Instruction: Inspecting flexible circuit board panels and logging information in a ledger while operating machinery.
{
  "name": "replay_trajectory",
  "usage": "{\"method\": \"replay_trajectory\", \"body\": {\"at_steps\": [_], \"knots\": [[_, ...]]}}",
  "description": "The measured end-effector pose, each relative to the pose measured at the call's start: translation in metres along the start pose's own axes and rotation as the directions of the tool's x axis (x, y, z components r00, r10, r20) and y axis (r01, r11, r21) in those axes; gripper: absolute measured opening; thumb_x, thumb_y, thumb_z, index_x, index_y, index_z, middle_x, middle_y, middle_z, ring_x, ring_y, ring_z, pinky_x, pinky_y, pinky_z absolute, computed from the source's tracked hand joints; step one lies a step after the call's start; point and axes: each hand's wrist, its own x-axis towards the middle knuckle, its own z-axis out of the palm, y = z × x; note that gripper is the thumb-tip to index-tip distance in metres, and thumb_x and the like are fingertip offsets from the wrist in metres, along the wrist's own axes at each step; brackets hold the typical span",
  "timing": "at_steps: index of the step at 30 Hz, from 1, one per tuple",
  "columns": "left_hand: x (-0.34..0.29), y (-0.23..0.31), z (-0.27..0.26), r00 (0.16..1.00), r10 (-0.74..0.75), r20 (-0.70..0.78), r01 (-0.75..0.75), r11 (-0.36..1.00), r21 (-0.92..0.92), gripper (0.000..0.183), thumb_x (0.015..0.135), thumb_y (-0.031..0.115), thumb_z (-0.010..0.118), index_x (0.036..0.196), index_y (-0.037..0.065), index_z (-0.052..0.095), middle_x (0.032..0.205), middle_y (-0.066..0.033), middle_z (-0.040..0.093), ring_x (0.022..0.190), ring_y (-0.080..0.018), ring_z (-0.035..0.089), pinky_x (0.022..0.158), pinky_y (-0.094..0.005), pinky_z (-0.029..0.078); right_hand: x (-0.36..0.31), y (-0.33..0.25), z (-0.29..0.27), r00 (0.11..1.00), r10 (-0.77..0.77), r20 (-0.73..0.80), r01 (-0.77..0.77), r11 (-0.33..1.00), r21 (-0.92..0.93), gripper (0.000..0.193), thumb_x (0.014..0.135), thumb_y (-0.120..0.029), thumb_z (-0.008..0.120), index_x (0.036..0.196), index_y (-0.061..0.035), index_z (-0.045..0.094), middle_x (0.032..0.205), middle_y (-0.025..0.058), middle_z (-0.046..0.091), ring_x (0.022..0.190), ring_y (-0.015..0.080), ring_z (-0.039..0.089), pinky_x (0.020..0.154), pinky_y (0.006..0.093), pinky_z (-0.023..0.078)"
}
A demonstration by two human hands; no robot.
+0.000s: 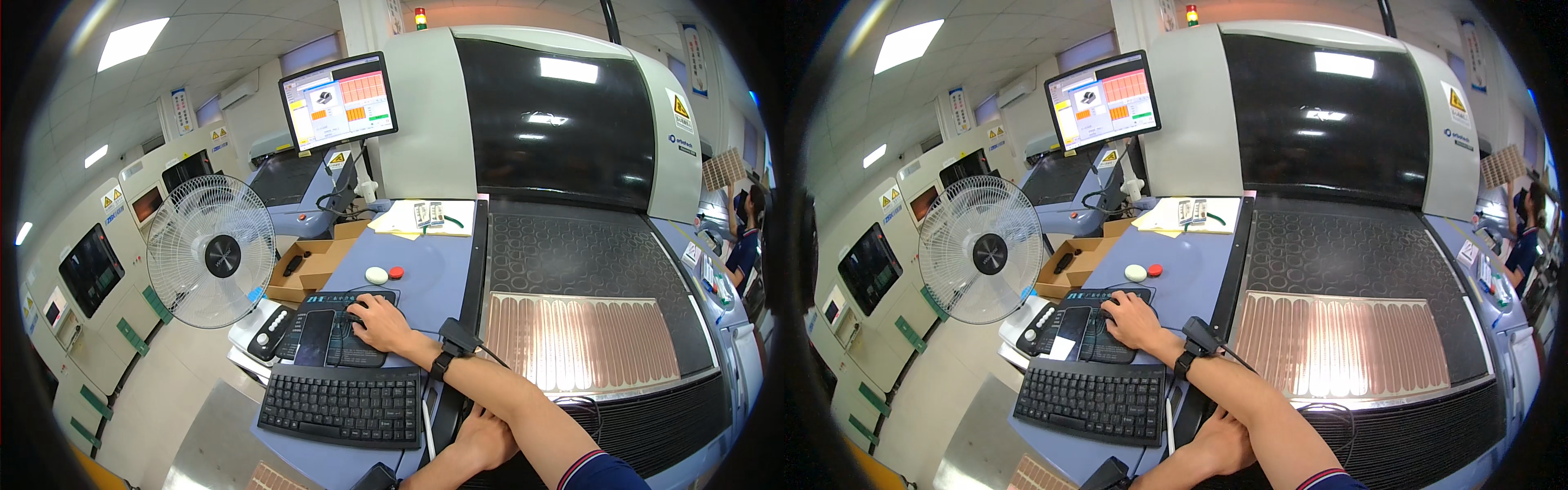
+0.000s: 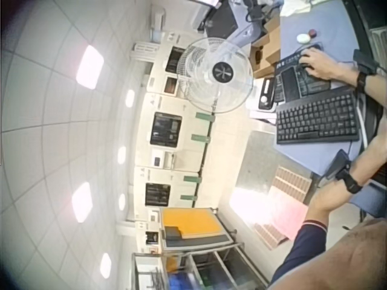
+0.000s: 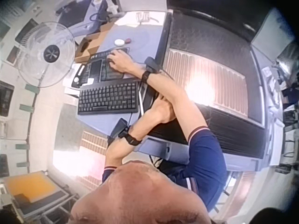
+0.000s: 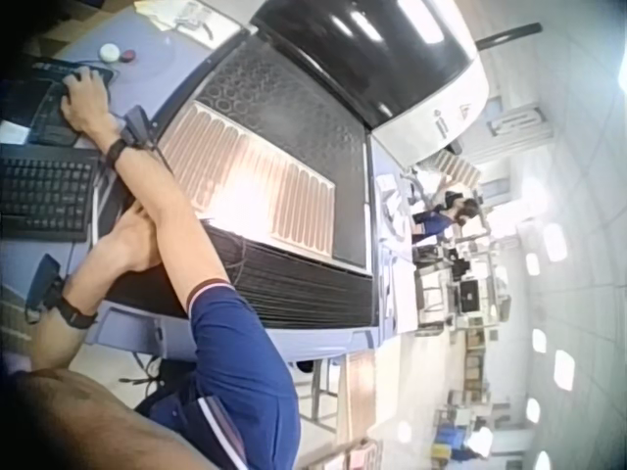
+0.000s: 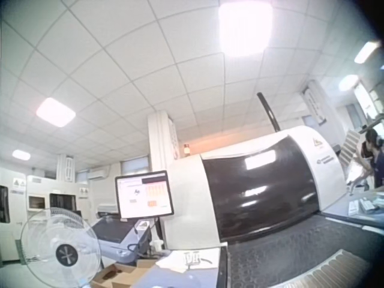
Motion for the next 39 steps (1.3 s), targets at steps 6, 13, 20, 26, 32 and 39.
{"method": "replay_trajectory", "body": {"at_steps": [6, 13, 20, 26, 32, 39], "knots": [[-0.001, 0.0, -0.004, 1.0, 0.0, 0.016, 0.0, 1.0, -0.018, 0.061, 0.102, 0.039, 0.032, 0.154, 0.009, 0.024, 0.159, -0.0151, 0.027, 0.149, -0.0334, 0.018, 0.119, -0.0558, 0.003, 0.001, 0.002, 0.002, 1.0, -0.007, -0.005, 0.007, 1.0, 0.0, 0.035, 0.085, -0.019, 0.066, 0.118, -0.0093, 0.063, 0.124, 0.0153, 0.055, 0.11, 0.036, 0.056, 0.095, 0.0432, 0.048], [-0.001, -0.006, 0.016, 0.954, 0.082, -0.288, -0.111, 0.99, -0.087, 0.056, 0.094, 0.033, 0.047, 0.143, 0.006, 0.043, 0.145, -0.0202, 0.045, 0.14, -0.0384, 0.033, 0.115, -0.0572, 0.017, 0.001, 0.0, 0.0, 0.993, -0.06, -0.101, 0.062, 0.998, 0.019, 0.033, 0.083, -0.019, 0.066, 0.114, -0.0081, 0.062, 0.119, 0.0144, 0.057, 0.105, 0.034, 0.058, 0.093, 0.0424, 0.049], [0.0, 0.001, -0.004, 0.998, -0.013, 0.054, 0.013, 1.0, 0.006, 0.06, 0.102, 0.039, 0.033, 0.155, 0.013, 0.025, 0.158, -0.0108, 0.03, 0.149, -0.0299, 0.019, 0.12, -0.0518, 0.003, -0.001, 0.0, 0.0, 0.999, -0.025, -0.031, 0.024, 0.999, -0.029, 0.035, 0.082, -0.021, 0.066, 0.114, -0.0073, 0.062, 0.116, 0.0127, 0.058, 0.104, 0.0332, 0.058, 0.092, 0.0418, 0.049], [0.001, 0.0, -0.004, 0.999, -0.004, 0.053, 0.004, 1.0, -0.002, 0.06, 0.102, 0.038, 0.032, 0.154, 0.011, 0.026, 0.158, -0.0122, 0.03, 0.149, -0.0303, 0.019, 0.12, -0.0516, 0.005, -0.001, 0.003, 0.003, 0.998, 0.014, -0.056, -0.015, 1.0, -0.018, 0.034, 0.083, -0.02, 0.066, 0.114, -0.0068, 0.062, 0.117, 0.0135, 0.058, 0.108, 0.0336, 0.058, 0.094, 0.042, 0.049], [-0.001, 0.0, -0.009, 0.997, -0.013, 0.073, 0.016, 0.999, -0.048, 0.06, 0.102, 0.037, 0.033, 0.154, 0.009, 0.025, 0.158, -0.0144, 0.03, 0.149, -0.0308, 0.019, 0.12, -0.0519, 0.005, 0.0, 0.003, 0.005, 0.997, -0.008, -0.072, 0.009, 1.0, 0.007, 0.033, 0.082, -0.018, 0.066, 0.113, -0.0067, 0.062, 0.118, 0.014, 0.058, 0.108, 0.0341, 0.058, 0.094, 0.0422, 0.049], [0.001, -0.001, -0.004, 0.999, 0.012, 0.043, -0.011, 1.0, -0.01, 0.062, 0.101, 0.039, 0.035, 0.155, 0.011, 0.023, 0.159, -0.0139, 0.028, 0.149, -0.0315, 0.018, 0.12, -0.053, 0.005, -0.001, 0.003, 0.002, 0.999, 0.005, -0.043, -0.005, 1.0, 0.015, 0.033, 0.082, -0.017, 0.067, 0.113, -0.0064, 0.062, 0.118, 0.0142, 0.058, 0.108, 0.0344, 0.058, 0.094, 0.0424, 0.048]]}}
